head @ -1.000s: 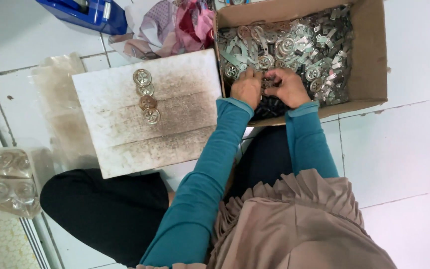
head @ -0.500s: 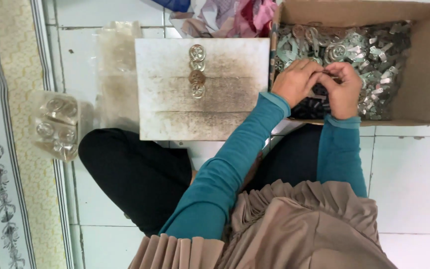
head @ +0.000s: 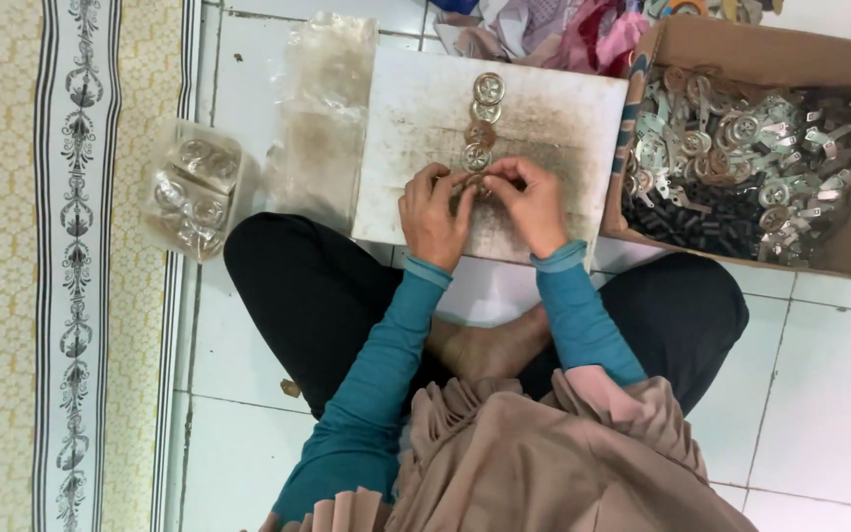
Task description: The person sorts decorative metal hardware from a box, arranges them on a board, and slides them into plastic bags for packaging.
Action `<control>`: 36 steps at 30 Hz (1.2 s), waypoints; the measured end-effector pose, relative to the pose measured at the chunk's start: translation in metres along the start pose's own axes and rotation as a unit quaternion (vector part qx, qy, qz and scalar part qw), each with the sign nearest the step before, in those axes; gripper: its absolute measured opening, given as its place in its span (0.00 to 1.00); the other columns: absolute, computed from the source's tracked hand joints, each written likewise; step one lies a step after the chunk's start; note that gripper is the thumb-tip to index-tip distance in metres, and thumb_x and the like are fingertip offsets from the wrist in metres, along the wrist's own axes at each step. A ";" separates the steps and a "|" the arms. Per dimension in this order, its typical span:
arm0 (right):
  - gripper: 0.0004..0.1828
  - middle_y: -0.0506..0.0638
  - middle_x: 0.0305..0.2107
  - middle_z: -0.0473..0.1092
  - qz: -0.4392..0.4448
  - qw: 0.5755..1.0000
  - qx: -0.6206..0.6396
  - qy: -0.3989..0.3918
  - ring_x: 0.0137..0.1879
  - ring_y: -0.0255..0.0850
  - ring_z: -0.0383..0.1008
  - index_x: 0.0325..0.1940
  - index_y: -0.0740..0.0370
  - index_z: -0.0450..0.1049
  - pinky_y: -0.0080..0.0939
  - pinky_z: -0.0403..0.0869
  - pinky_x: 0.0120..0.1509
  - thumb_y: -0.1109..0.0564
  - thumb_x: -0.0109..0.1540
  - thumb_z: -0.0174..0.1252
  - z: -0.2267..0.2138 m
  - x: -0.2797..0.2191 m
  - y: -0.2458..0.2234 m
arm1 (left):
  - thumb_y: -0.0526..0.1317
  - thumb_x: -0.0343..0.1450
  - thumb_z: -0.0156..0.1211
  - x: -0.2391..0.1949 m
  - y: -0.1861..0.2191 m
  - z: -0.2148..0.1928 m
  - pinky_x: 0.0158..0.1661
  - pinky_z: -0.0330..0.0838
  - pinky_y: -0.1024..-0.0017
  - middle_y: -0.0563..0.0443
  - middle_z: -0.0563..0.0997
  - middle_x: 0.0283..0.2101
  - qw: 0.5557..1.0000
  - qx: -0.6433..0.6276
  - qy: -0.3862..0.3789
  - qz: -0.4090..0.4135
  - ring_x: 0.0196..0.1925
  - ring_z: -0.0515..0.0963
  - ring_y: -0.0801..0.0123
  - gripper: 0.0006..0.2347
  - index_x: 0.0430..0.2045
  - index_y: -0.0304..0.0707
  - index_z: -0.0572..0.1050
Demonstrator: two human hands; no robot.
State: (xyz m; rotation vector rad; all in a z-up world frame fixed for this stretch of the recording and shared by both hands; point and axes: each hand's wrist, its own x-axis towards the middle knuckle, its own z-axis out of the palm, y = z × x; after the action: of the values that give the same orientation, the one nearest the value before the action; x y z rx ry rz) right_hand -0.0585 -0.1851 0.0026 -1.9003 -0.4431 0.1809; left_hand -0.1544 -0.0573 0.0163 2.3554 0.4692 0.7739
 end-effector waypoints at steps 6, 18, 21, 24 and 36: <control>0.08 0.40 0.29 0.80 0.030 0.982 -0.185 0.010 0.40 0.43 0.82 0.43 0.42 0.82 0.46 0.76 0.46 0.48 0.60 0.70 0.005 0.006 -0.011 | 0.45 0.73 0.67 0.004 -0.013 0.013 0.47 0.66 0.59 0.52 0.74 0.51 0.998 0.066 0.004 0.011 0.53 0.76 0.57 0.08 0.42 0.48 0.79; 0.08 0.46 0.29 0.79 0.056 0.996 -0.043 0.057 0.37 0.41 0.79 0.42 0.50 0.79 0.42 0.74 0.43 0.51 0.61 0.69 -0.014 0.012 0.005 | 0.42 0.71 0.61 0.027 0.019 0.038 0.57 0.60 0.55 0.54 0.74 0.57 0.994 0.070 -0.035 0.079 0.60 0.72 0.60 0.11 0.48 0.56 0.76; 0.07 0.50 0.32 0.79 0.023 0.991 -0.060 0.117 0.43 0.45 0.81 0.42 0.49 0.79 0.44 0.77 0.46 0.56 0.61 0.68 -0.070 0.021 0.006 | 0.41 0.69 0.60 0.052 0.062 0.074 0.55 0.61 0.58 0.56 0.73 0.57 0.985 0.050 -0.048 0.158 0.60 0.72 0.61 0.12 0.46 0.58 0.76; 0.05 0.55 0.33 0.78 0.013 0.984 -0.072 0.163 0.43 0.47 0.79 0.43 0.55 0.78 0.48 0.76 0.46 0.60 0.63 0.66 -0.138 0.028 0.007 | 0.41 0.67 0.62 0.061 0.116 0.120 0.58 0.63 0.56 0.56 0.73 0.58 0.978 -0.014 -0.078 0.195 0.63 0.71 0.58 0.16 0.50 0.59 0.75; 0.13 0.52 0.45 0.74 0.236 0.924 -0.282 0.104 0.56 0.57 0.76 0.49 0.49 0.81 0.60 0.75 0.61 0.48 0.62 0.71 -0.300 -0.002 0.252 | 0.38 0.69 0.62 -0.018 0.161 0.334 0.61 0.67 0.52 0.51 0.63 0.68 0.864 0.056 -0.468 0.177 0.71 0.62 0.55 0.20 0.57 0.48 0.71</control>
State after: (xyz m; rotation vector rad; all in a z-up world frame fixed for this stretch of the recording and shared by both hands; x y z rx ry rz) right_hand 0.0943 -0.5236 -0.1208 -2.5439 0.1404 0.1755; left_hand 0.0640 -0.3334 -0.1024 2.6035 -0.3575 -0.3270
